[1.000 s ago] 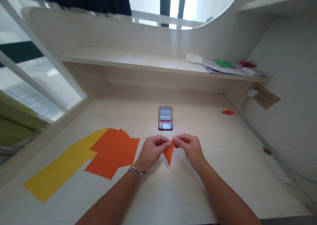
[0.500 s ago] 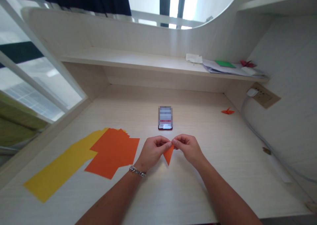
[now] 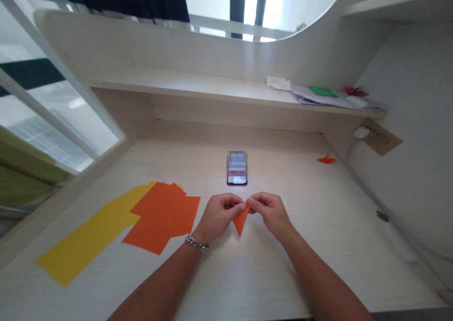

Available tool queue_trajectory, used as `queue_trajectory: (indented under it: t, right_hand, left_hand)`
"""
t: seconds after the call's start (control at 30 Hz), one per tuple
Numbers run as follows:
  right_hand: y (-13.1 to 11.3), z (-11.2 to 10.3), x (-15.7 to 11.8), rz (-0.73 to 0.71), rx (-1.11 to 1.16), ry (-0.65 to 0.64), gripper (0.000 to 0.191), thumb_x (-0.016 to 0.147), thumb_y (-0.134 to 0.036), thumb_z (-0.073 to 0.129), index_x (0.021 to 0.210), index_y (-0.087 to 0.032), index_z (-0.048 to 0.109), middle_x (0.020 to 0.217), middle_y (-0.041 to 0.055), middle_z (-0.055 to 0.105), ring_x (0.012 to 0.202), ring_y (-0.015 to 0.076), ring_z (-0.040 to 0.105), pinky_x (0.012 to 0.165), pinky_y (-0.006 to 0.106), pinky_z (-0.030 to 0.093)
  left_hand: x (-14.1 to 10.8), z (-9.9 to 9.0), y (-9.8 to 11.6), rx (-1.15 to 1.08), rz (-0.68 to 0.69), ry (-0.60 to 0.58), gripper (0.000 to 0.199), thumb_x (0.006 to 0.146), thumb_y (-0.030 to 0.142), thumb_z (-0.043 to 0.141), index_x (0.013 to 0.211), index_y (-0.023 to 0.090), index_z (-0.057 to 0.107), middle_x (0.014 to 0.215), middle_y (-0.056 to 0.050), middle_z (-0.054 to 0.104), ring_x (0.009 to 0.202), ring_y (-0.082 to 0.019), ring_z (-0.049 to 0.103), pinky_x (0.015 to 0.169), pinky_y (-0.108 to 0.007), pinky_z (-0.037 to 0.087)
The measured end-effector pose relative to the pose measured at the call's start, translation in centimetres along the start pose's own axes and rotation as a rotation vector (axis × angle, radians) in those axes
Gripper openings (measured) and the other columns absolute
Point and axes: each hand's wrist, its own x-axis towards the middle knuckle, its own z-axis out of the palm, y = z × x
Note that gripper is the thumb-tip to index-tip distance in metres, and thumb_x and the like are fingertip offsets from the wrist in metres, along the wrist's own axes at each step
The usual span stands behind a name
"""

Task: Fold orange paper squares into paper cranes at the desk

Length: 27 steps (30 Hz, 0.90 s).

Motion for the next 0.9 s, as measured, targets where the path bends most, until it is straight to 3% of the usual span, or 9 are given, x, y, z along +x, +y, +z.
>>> queue_trajectory:
  t: [0.13, 0.3, 0.53, 0.73, 0.9]
  right_hand:
    - [0.0, -0.1, 0.1, 0.066, 0.078, -0.045, 0.029, 0.080, -0.042, 0.059, 0.076, -0.015, 0.069, 0.065, 0.0028, 0.065, 0.060, 0.0135, 0.059, 0.062, 0.027, 0.049]
    - [0.4, -0.2, 0.2, 0.022, -0.095, -0.069, 0.022, 0.074, -0.037, 0.067, 0.078, -0.015, 0.068, 0.070, 0.0034, 0.067, 0.064, 0.0147, 0.060, 0.063, 0.027, 0.049]
    - [0.8, 0.0, 0.3, -0.010, -0.074, 0.093, 0.021, 0.074, -0.036, 0.066, 0.072, -0.015, 0.066, 0.062, 0.0029, 0.065, 0.058, 0.0143, 0.059, 0.057, 0.026, 0.048]
    - [1.0, -0.2, 0.4, 0.064, -0.061, -0.019, 0.023, 0.070, -0.037, 0.070, 0.072, -0.015, 0.066, 0.058, 0.0014, 0.064, 0.052, 0.0126, 0.057, 0.053, 0.025, 0.046]
    - [1.3, 0.0, 0.4, 0.090, 0.001, 0.018, 0.024, 0.069, -0.038, 0.071, 0.071, -0.015, 0.066, 0.056, 0.0012, 0.064, 0.049, 0.0117, 0.056, 0.051, 0.024, 0.045]
  left_hand:
    - [0.1, -0.1, -0.3, -0.010, -0.018, 0.001, 0.018, 0.075, 0.031, 0.065, 0.076, 0.014, 0.070, 0.073, -0.006, 0.070, 0.066, -0.016, 0.061, 0.062, -0.024, 0.047]
    - [0.1, -0.1, -0.1, 0.045, -0.024, -0.005, 0.020, 0.075, 0.033, 0.065, 0.073, 0.014, 0.071, 0.071, -0.005, 0.070, 0.065, -0.016, 0.062, 0.061, -0.025, 0.048]
    - [0.5, -0.2, -0.7, -0.137, -0.089, -0.003, 0.022, 0.073, 0.032, 0.067, 0.084, 0.013, 0.070, 0.085, -0.010, 0.073, 0.076, -0.021, 0.067, 0.072, -0.032, 0.052]
    - [0.6, -0.5, -1.0, -0.158, -0.090, -0.032, 0.021, 0.072, 0.032, 0.067, 0.082, 0.013, 0.071, 0.081, -0.009, 0.073, 0.074, -0.021, 0.067, 0.071, -0.033, 0.053]
    - [0.7, -0.5, -1.0, -0.192, -0.114, 0.002, 0.027, 0.072, 0.030, 0.068, 0.093, 0.013, 0.071, 0.081, -0.008, 0.073, 0.072, -0.019, 0.066, 0.069, -0.031, 0.052]
